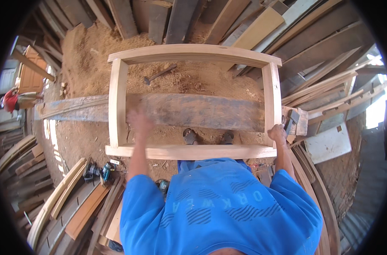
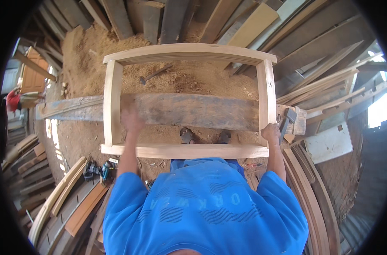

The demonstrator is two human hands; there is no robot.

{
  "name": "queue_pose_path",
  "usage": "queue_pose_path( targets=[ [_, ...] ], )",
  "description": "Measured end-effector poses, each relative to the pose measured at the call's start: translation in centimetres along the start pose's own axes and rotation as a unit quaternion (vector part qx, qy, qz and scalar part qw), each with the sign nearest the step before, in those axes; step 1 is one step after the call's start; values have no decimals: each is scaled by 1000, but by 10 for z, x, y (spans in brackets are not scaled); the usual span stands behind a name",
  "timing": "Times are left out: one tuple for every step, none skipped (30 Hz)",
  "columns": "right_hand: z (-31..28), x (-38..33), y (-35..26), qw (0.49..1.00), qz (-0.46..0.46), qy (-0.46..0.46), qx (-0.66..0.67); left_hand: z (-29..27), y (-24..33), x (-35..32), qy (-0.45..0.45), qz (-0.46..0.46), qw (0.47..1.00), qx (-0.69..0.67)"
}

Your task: The person measures a wooden frame using a tape measure, checks the corner angles using a square ruler, and aligns the joints by hand.

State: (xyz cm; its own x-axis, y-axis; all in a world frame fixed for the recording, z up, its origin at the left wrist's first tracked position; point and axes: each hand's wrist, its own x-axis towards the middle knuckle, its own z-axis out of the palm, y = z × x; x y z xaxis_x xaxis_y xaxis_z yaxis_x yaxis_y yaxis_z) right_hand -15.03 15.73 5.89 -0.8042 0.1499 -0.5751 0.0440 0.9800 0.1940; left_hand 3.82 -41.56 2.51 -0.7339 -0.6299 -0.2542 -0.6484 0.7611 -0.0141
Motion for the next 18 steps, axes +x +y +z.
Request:
queue_pose_path(
  targets=[
    [4, 7, 4, 1000, -13, 3, -2, 12, 29, -14, -37, 78, 996, -20],
    [5, 12, 1, 999, -33, 6, -4, 48, 48, -40, 88, 152, 984, -25],
    [-1, 10, -6, 999, -40, 1, -20, 80, 66, -55, 79, 221, 965, -115],
    [-4, 8, -3, 998, -56, 2, -24, 72, 110, -87, 193, 291, 902, -252],
    [-8, 4, -6, 998, -50, -8, -29, 69, 137, -109, 98, 254, 927, -256],
    [-10, 0, -7, 998, -45, -20, -38, 66, 166, -130, 5, 214, 945, -249],
    [-13, -4, -8, 996, -59, -24, -55, 75, 183, -149, -13, 196, 951, -240],
    [-15, -6, -4, 995, -70, -29, -71, 68, 198, -163, -4, 198, 957, -210],
    [-11, -4, 3, 992, -92, -32, -79, 59, 206, -178, -1, 201, 963, -179],
    [-11, -2, 6, 989, -115, -34, -87, 57, 207, -188, 2, 169, 970, -173],
    [-9, -2, 6, 984, -141, -36, -98, 57, 207, -195, -8, 153, 971, -183],
    [-9, -2, 6, 981, -150, -40, -114, 58, 203, -203, -17, 139, 970, -196],
    [-8, -1, 6, 979, -156, -40, -128, 60, 199, -211, -12, 117, 973, -197],
    [-10, -2, 7, 975, -168, -33, -139, 61, 199, -216, 57, 113, 968, -218],
    [-11, -4, 8, 971, -179, -33, -154, 62, 200, -220, 126, 111, 958, -234],
    [-12, -5, 9, 967, -189, -33, -170, 63, 201, -225, 132, 98, 958, -237],
    [-12, -5, 11, 967, -181, -26, -175, 63, 202, -228, 163, 114, 954, -226],
    [-15, -2, 8, 965, -189, -22, -180, 63, 203, -231, 193, 131, 949, -213]
  ],
)
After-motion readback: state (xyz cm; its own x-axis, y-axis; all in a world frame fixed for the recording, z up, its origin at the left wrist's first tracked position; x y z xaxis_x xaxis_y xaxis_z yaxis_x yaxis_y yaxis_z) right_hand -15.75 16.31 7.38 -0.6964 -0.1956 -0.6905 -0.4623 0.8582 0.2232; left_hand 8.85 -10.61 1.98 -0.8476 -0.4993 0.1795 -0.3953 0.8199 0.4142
